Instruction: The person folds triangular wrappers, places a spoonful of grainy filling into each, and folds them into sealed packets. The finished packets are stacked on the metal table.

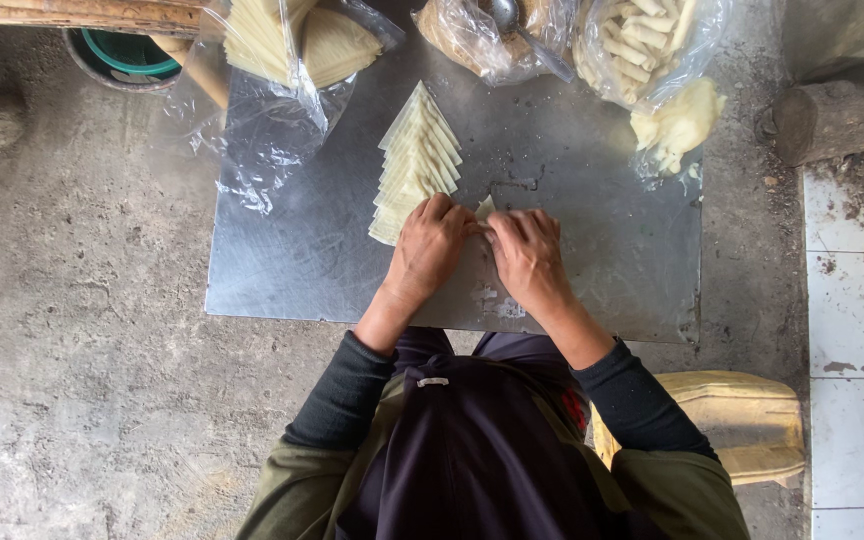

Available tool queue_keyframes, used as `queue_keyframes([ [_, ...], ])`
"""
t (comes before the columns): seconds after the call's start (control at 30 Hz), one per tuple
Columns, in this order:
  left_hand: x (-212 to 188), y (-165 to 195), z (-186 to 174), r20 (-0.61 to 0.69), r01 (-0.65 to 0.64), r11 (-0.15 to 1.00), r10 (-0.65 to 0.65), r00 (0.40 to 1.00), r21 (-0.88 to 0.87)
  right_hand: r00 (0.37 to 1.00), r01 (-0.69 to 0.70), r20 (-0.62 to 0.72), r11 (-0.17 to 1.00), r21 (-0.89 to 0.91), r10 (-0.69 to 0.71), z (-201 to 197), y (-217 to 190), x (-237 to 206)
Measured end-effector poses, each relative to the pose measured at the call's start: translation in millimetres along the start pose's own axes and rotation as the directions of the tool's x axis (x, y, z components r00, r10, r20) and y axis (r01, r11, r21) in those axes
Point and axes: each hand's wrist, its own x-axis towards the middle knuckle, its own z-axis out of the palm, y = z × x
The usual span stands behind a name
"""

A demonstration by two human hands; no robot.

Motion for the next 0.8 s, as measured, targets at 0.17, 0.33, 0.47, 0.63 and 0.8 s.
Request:
queue_keyframes([
  [0.17,7,3,8,-0.015,0.106,0.994,-0.106,0.994,0.025,0.998,-0.05,0.033,0.998,-0.028,0.051,-9,-7,3],
  [0.33,9,5,8,-0.049,0.083,0.995,-0.08,0.996,0.058,0.998,-0.06,0.002,0.996,-0.065,0.06,-7,-9,9],
  [0.47,2,4,1,-0.027,-0.015,0.998,0.016,0.999,0.067,1.0,-0.029,0.004,0.998,-0.06,0.03,-5,-3,6],
  [0.63,0,-2,0,-0.005,-0.098,0.994,0.098,0.995,0.047,1.0,-0.021,-0.01,0.998,-0.059,0.021,-5,-2,-1],
  [0.8,0,-4,5,0.02,-0.088,0.989,0.087,0.996,0.122,0.999,-0.018,0.025,0.99,-0.141,0.021,8,6,4],
])
